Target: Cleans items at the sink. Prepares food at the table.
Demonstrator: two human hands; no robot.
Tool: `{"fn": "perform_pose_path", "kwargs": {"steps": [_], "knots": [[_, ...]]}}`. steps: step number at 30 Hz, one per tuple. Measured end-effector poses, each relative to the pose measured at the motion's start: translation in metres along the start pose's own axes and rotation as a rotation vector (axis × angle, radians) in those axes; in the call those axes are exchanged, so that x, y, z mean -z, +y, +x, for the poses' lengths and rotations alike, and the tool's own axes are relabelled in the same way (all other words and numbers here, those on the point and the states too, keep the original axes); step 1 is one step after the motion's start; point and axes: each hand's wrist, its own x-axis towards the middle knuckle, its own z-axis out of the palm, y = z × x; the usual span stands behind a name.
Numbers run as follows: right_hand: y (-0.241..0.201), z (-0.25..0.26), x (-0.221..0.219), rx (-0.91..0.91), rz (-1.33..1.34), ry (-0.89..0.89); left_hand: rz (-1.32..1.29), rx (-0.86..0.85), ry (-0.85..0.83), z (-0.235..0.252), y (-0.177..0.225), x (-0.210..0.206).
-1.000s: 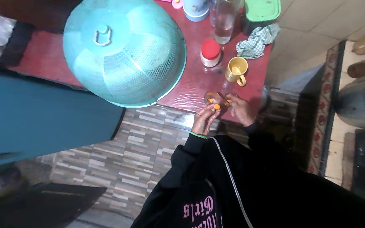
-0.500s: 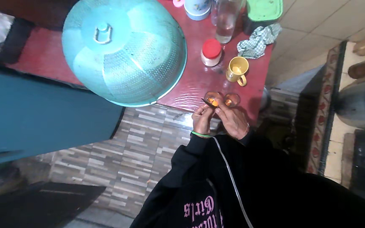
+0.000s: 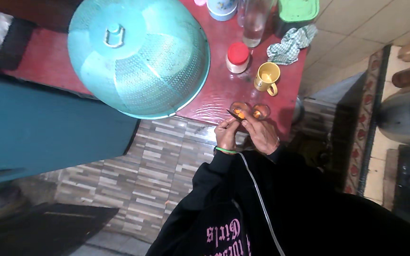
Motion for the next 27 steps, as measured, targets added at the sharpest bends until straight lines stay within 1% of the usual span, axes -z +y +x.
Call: {"fn": "perform_pose_path", "kwargs": {"steps": [9,16,21,27], "knots": [[0.0031,0.0004,-0.0025,0.014,0.025,0.055,0.016,0.006,0.001,0.0002,-0.0015,0.0008],[0.0045,0.0,-0.0053,0.02,-0.023,0.093,0.018,0.013,0.006,-0.0007,-0.0021,0.0006],[0.006,0.0008,-0.0031,0.037,-0.046,0.036,0.032,0.023,0.007,-0.0014,-0.0028,0.0004],[0.0085,-0.0011,-0.0022,0.063,-0.043,0.074,0.03,0.019,-0.005,-0.0039,-0.0014,-0.0016]]}}
